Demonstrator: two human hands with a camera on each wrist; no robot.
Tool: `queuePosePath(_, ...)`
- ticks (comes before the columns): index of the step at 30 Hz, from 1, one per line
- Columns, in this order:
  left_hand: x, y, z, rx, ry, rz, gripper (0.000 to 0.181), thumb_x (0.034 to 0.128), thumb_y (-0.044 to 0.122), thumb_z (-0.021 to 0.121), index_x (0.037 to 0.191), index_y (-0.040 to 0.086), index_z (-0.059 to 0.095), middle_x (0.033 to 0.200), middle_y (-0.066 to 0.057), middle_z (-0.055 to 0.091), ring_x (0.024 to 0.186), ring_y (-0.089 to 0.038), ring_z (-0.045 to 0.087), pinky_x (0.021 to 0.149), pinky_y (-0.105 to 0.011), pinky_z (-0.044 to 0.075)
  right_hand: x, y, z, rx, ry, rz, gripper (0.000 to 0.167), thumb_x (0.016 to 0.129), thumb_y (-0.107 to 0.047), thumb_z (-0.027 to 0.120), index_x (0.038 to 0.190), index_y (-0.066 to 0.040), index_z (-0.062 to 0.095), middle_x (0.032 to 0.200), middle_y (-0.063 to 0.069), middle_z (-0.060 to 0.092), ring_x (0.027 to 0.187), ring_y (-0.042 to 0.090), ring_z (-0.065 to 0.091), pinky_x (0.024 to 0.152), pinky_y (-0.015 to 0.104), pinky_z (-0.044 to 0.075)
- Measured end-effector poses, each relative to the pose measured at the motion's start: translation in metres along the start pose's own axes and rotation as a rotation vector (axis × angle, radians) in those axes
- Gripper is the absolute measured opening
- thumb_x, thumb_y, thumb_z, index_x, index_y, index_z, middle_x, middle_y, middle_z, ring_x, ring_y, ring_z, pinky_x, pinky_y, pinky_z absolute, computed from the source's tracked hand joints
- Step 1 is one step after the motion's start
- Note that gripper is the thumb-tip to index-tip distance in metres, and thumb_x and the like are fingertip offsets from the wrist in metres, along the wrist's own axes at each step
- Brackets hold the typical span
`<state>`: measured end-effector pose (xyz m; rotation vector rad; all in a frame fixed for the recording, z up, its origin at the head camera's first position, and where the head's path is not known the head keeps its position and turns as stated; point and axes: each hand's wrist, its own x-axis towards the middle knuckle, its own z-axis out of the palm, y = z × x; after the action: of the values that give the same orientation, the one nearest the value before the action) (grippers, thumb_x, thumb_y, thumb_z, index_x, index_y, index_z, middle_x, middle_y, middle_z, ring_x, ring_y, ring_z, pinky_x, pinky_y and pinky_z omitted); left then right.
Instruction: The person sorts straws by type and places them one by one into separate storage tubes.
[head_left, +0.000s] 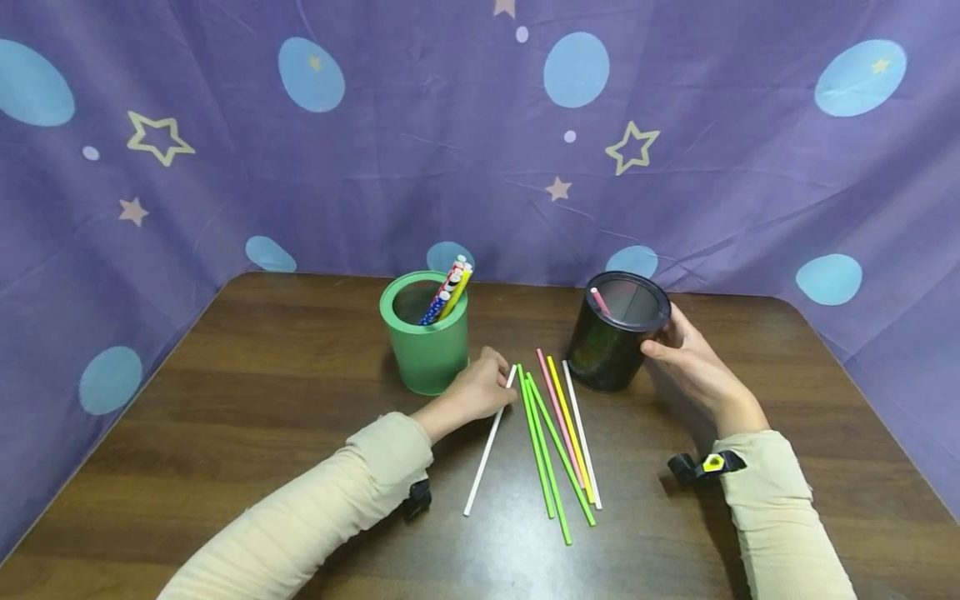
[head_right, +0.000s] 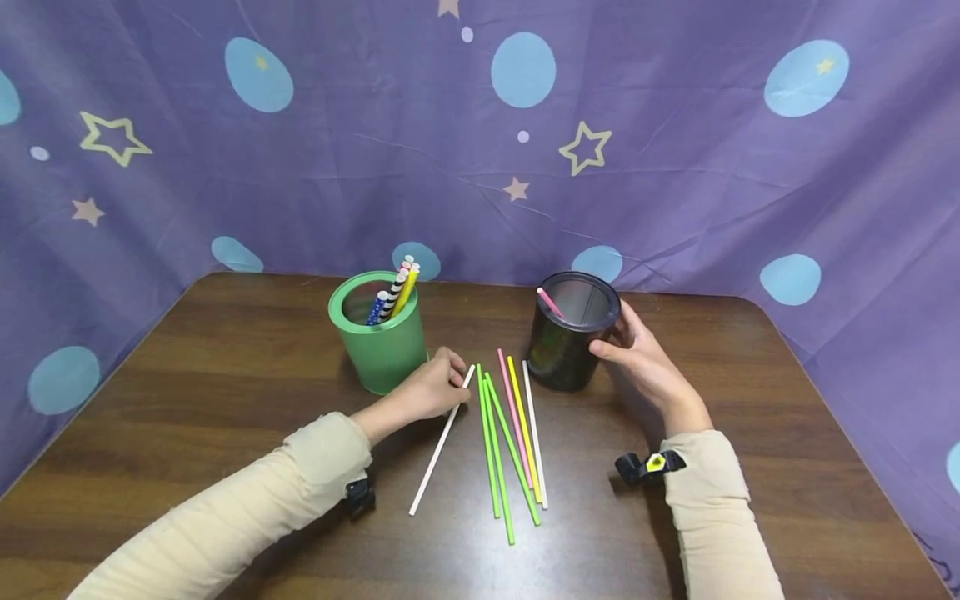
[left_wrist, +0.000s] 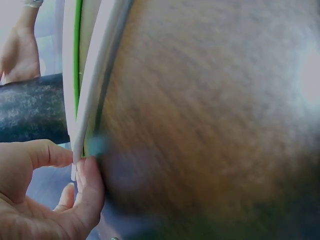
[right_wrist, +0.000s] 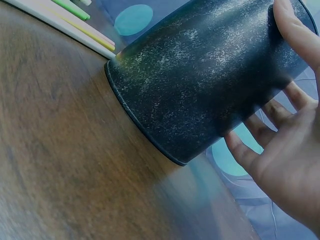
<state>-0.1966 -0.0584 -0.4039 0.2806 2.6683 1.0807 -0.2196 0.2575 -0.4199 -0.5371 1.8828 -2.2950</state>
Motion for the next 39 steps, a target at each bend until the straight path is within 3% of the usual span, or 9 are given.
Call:
queuePosePath(8, 0.003, 0.003, -0.004, 0.003, 0.007, 0.026, 0.035, 0.0842, 0.008, 0.066, 0.117, -0.002, 0.062, 0.093, -0.007, 0.068, 0.083, -0.017, 0.063, 0.075, -0.028, 0.052, 0.001, 0.004, -0.001, -0.023, 0.01, 0.009, 0.066, 0.094, 0.0, 0.064, 0.15, -0.017, 0.034, 0.135, 0.005, 0.044, 0.121, 0.015, 0.043, 0.1, 0.023, 0.04)
queuePosePath(14, 0.004, 0.016, -0.013, -0.085, 0.016, 0.05, 0.032, 0.0886, 0.008, 0.064, 0.119, -0.001, 0.062, 0.098, -0.009, 0.067, 0.083, -0.019, 0.062, 0.072, -0.028, 0.052, 0.002, 0.004, -0.001, -0.013, 0.003, 0.0, 0.063, 0.093, 0.002, 0.063, 0.147, -0.019, 0.038, 0.133, 0.005, 0.046, 0.118, 0.015, 0.045, 0.099, 0.024, 0.041)
queuePosePath(21, 0.001, 0.033, -0.026, -0.128, 0.052, 0.118, 0.031, 0.0882, 0.009, 0.064, 0.119, 0.003, 0.062, 0.098, -0.006, 0.067, 0.091, -0.02, 0.063, 0.082, -0.033, 0.05, 0.003, 0.003, -0.002, -0.021, 0.004, -0.003, 0.063, 0.094, 0.001, 0.063, 0.147, -0.02, 0.038, 0.133, 0.004, 0.046, 0.119, 0.014, 0.045, 0.099, 0.024, 0.041)
queuePosePath(31, -0.006, 0.057, -0.045, -0.305, 0.069, 0.215, 0.022, 0.0939, 0.009, 0.062, 0.115, 0.002, 0.063, 0.097, -0.01, 0.069, 0.079, -0.019, 0.067, 0.065, -0.026, 0.05, 0.002, 0.001, 0.0, -0.013, 0.013, -0.003, 0.062, 0.094, 0.002, 0.063, 0.146, -0.019, 0.038, 0.129, 0.004, 0.048, 0.115, 0.014, 0.045, 0.096, 0.023, 0.041)
queuePosePath(39, -0.012, 0.074, -0.063, -0.465, 0.117, 0.35, 0.023, 0.0959, 0.005, 0.061, 0.118, -0.002, 0.061, 0.101, -0.015, 0.067, 0.088, -0.028, 0.065, 0.073, -0.029, 0.054, 0.001, 0.001, -0.001, -0.033, 0.015, 0.003, 0.065, 0.093, 0.0, 0.064, 0.149, -0.018, 0.036, 0.132, 0.003, 0.048, 0.119, 0.014, 0.045, 0.1, 0.024, 0.04)
